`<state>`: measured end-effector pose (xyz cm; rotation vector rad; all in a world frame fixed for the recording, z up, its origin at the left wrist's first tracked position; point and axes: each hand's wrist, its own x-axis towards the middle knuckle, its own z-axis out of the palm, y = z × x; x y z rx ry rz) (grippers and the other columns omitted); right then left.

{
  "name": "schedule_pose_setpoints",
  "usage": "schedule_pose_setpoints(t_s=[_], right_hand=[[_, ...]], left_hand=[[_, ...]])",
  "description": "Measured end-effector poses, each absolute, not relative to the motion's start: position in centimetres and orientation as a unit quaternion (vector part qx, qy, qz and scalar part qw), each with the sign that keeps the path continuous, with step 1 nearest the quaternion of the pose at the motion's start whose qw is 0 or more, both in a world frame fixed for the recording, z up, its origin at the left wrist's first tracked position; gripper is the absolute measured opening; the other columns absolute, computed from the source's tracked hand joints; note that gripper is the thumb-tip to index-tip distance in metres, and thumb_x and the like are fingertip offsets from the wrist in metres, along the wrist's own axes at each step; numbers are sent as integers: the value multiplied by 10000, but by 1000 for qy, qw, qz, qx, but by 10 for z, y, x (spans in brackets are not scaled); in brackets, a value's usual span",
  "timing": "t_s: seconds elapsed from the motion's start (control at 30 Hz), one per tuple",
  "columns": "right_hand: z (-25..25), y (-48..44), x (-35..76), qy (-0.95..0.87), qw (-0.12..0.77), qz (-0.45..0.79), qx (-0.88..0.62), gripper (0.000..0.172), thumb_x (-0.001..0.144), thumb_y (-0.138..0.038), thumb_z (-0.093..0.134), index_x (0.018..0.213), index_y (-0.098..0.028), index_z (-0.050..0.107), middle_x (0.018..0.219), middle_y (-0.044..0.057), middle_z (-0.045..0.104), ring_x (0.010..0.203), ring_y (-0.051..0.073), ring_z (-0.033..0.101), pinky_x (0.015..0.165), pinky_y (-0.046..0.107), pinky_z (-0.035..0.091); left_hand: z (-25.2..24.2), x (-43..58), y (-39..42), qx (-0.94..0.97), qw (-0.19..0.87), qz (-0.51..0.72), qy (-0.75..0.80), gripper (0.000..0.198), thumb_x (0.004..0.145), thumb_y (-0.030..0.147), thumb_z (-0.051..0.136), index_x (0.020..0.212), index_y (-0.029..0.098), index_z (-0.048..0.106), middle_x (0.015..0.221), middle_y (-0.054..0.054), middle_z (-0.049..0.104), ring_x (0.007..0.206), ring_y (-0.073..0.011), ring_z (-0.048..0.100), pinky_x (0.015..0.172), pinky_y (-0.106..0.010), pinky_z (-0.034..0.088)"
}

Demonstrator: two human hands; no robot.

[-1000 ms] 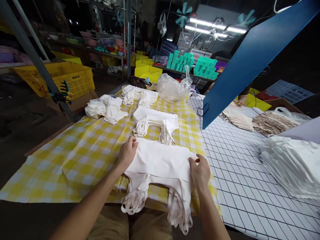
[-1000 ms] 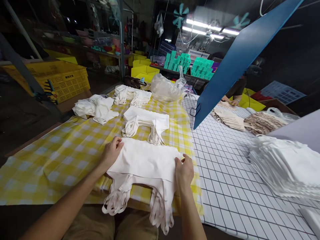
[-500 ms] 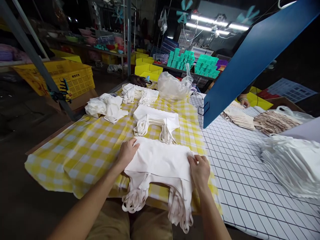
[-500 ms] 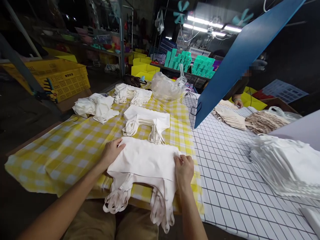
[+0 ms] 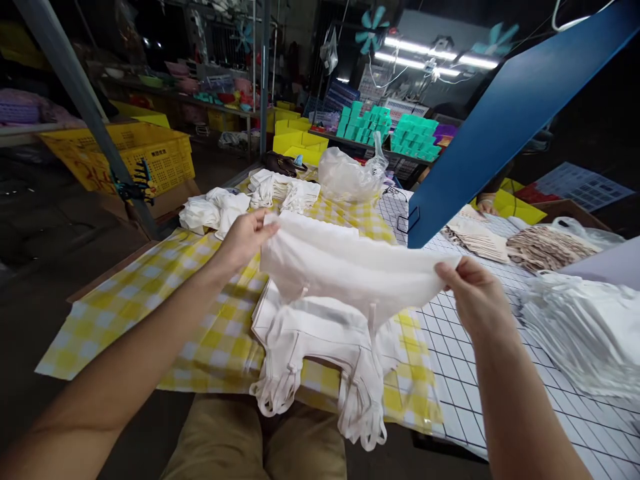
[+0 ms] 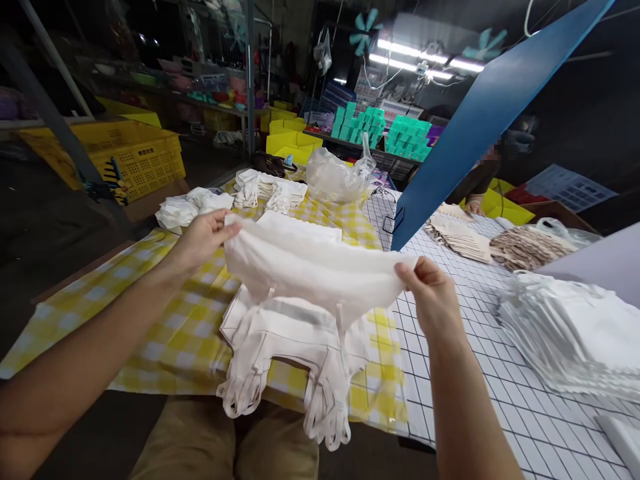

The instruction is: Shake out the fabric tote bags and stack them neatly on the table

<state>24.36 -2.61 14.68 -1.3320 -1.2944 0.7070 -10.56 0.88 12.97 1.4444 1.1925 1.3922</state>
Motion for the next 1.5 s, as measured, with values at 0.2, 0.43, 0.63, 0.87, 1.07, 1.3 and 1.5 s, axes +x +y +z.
schedule_pose_setpoints(t_s=[0.2, 0.43, 0.63, 0.87, 1.07, 1.3, 1.5], right_hand=[[167, -30, 248, -592, 594, 212, -502, 117, 667, -326, 696, 722, -269, 609, 717, -2, 514, 631, 129, 414, 551, 269, 346], [88, -92, 273, -650, 308, 384, -580, 243, 669, -434, 673, 803, -232, 691, 928, 64, 638, 788, 214, 570, 630, 334, 490], [37, -127, 270, -622, 251, 464, -579, 290, 649, -480, 677, 790, -229, 707, 1106, 102, 632, 1093, 301, 524, 929, 452, 414], [36, -138, 265, -613, 275, 459, -581, 276, 686, -474, 657, 806, -232, 713, 1132, 98, 613, 1148, 296, 491, 945, 441, 416], [41, -146, 266, -633, 237, 460, -576, 225, 753, -429, 615, 817, -234, 706, 1228, 88, 545, 1196, 282, 448, 940, 366, 439], [54, -154, 266, -645, 237, 435, -581, 236, 750, -441, 603, 814, -237, 702, 1369, 59, 440, 1246, 316, 389, 943, 388, 434], [76, -141, 271, -606, 350, 405, -589, 305, 720, -423, 633, 966, -248, 674, 1074, 86, 647, 1032, 265, 569, 837, 340, 493]], left_hand=[[162, -111, 2, 623, 288, 574, 447, 368, 750, 457, 573, 879, 117, 629, 816, -38, 649, 870, -199, 594, 754, -287, 479], [75, -141, -65, 713, 435, 369, 409, 248, 763, 441, 566, 800, 252, 723, 1029, -57, 685, 1183, -231, 490, 1005, -409, 365], [30, -143, -101, 731, 482, 225, 427, 192, 790, 368, 548, 847, 304, 720, 1126, -23, 641, 1243, -186, 427, 1077, -402, 253], [32, -141, -103, 761, 445, 198, 429, 198, 800, 269, 542, 908, 308, 703, 1134, -9, 633, 1255, -172, 411, 1097, -408, 195], [30, -147, -107, 801, 429, 161, 385, 263, 801, 179, 528, 985, 295, 675, 1109, 15, 649, 1244, -183, 425, 1105, -445, 152], [36, -151, -111, 795, 451, 174, 366, 272, 808, 178, 519, 983, 318, 674, 1070, 40, 668, 1222, -184, 452, 1104, -437, 158], [73, -152, -99, 758, 475, 298, 334, 194, 818, 288, 540, 902, 265, 713, 932, -11, 716, 1060, -201, 589, 1091, -402, 212]])
